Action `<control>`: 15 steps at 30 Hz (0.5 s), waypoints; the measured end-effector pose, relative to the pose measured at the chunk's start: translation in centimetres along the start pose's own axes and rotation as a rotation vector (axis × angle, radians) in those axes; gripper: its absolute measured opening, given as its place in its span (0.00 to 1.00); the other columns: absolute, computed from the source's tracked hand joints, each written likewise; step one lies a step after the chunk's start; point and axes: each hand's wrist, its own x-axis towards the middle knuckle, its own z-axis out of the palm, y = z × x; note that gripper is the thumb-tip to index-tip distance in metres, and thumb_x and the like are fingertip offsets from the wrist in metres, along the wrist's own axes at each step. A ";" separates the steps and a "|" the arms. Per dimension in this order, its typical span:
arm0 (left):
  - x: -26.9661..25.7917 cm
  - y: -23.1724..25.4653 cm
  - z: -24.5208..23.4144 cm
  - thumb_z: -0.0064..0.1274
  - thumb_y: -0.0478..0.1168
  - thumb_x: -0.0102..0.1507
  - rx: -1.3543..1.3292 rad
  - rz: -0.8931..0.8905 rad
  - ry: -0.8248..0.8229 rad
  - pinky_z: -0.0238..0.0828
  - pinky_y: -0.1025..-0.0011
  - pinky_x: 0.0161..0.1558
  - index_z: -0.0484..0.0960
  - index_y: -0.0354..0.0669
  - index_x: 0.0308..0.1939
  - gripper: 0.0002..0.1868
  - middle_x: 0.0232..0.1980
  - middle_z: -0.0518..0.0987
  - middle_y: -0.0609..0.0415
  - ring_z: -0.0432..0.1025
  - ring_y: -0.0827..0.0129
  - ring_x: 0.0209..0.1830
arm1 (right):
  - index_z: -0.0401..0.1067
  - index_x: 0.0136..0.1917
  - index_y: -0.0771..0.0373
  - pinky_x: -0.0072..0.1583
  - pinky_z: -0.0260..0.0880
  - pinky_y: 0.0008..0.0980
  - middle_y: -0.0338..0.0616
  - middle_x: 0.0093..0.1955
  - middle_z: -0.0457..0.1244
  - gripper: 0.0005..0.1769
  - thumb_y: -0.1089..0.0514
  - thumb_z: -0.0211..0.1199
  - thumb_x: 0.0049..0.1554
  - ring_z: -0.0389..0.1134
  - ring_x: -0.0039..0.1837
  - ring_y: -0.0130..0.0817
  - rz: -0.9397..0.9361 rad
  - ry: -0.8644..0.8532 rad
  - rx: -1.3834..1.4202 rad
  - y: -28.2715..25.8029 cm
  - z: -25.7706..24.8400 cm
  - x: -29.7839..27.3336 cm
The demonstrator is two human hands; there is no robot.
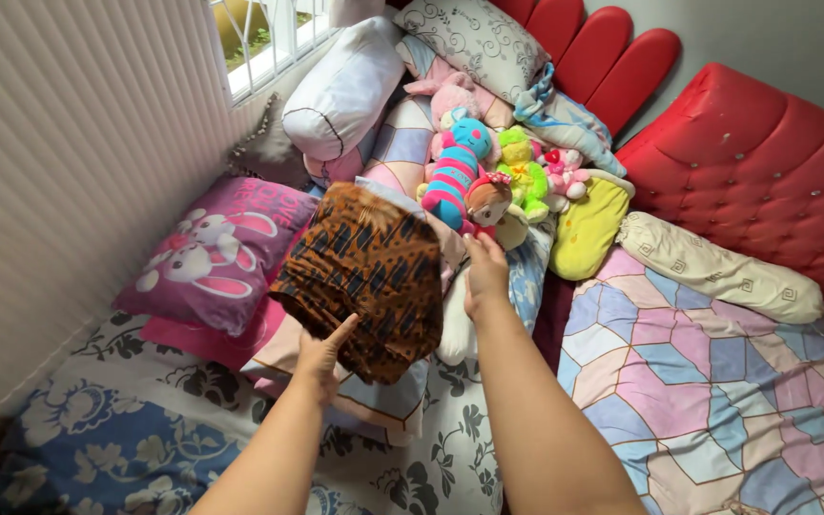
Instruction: Folding several pieces of fabric and blankets and organizing plush toys on a bed.
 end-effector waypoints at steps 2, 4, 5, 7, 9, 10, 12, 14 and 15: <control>-0.6 0.2 0.4 0.70 0.37 0.50 0.142 0.039 0.144 0.45 0.65 0.71 0.53 0.53 0.79 0.57 0.81 0.61 0.57 0.57 0.69 0.77 | 0.64 0.72 0.62 0.72 0.55 0.44 0.49 0.72 0.62 0.34 0.54 0.67 0.55 0.58 0.76 0.43 0.090 -0.042 0.053 -0.9 0.4 -1.3; -0.1 -1.3 -0.3 0.70 0.36 0.50 0.114 -0.026 0.160 0.43 0.62 0.72 0.49 0.56 0.80 0.60 0.83 0.53 0.59 0.51 0.70 0.79 | 0.64 0.72 0.60 0.72 0.54 0.47 0.48 0.73 0.61 0.32 0.53 0.65 0.56 0.57 0.77 0.44 0.153 -0.052 0.047 1.0 -0.6 -2.3; 0.1 -1.9 -0.8 0.70 0.35 0.50 0.087 -0.080 0.179 0.41 0.60 0.73 0.44 0.58 0.81 0.63 0.85 0.44 0.61 0.45 0.71 0.80 | 0.64 0.72 0.58 0.73 0.52 0.50 0.48 0.73 0.61 0.31 0.52 0.63 0.57 0.55 0.78 0.46 0.212 -0.071 0.045 1.9 -1.0 -2.9; 0.3 -3.1 -1.3 0.70 0.34 0.48 0.037 -0.051 0.143 0.44 0.60 0.73 0.46 0.56 0.80 0.63 0.84 0.47 0.58 0.50 0.68 0.80 | 0.65 0.71 0.58 0.73 0.51 0.50 0.48 0.74 0.61 0.29 0.50 0.62 0.58 0.54 0.79 0.46 0.246 -0.085 0.066 4.1 -2.2 -3.5; 0.6 -3.9 -1.4 0.71 0.34 0.46 -0.011 -0.023 0.101 0.47 0.61 0.73 0.49 0.55 0.79 0.62 0.83 0.49 0.55 0.54 0.65 0.80 | 0.66 0.71 0.58 0.74 0.51 0.50 0.48 0.74 0.61 0.28 0.49 0.61 0.59 0.53 0.80 0.47 0.275 -0.095 0.090 5.3 -3.1 -4.2; 0.7 -4.3 -1.3 0.71 0.33 0.47 -0.002 -0.014 0.081 0.44 0.64 0.74 0.49 0.54 0.79 0.62 0.84 0.51 0.54 0.52 0.67 0.80 | 0.66 0.70 0.58 0.74 0.50 0.50 0.48 0.74 0.61 0.27 0.49 0.61 0.59 0.53 0.81 0.46 0.290 -0.096 0.091 5.5 -3.4 -4.6; 0.5 -4.7 -1.2 0.71 0.33 0.48 0.019 -0.015 0.055 0.41 0.66 0.75 0.50 0.54 0.79 0.61 0.84 0.53 0.52 0.50 0.69 0.81 | 0.66 0.69 0.58 0.74 0.50 0.49 0.47 0.74 0.61 0.27 0.48 0.61 0.59 0.53 0.81 0.45 0.307 -0.080 0.102 5.9 -4.3 -5.9; 0.1 -5.0 -0.4 0.71 0.33 0.48 -0.007 0.006 0.005 0.46 0.67 0.76 0.51 0.52 0.78 0.60 0.83 0.53 0.52 0.52 0.67 0.81 | 0.68 0.68 0.58 0.73 0.50 0.50 0.47 0.72 0.62 0.26 0.49 0.61 0.59 0.54 0.80 0.45 0.309 -0.072 0.105 5.7 -5.5 -6.9; 0.1 -5.2 0.0 0.71 0.33 0.48 0.005 -0.008 -0.011 0.46 0.67 0.76 0.51 0.52 0.78 0.60 0.83 0.53 0.52 0.52 0.67 0.81 | 0.68 0.68 0.58 0.73 0.50 0.50 0.47 0.72 0.62 0.26 0.49 0.61 0.59 0.54 0.80 0.45 0.303 -0.051 0.114 5.6 -6.1 -7.6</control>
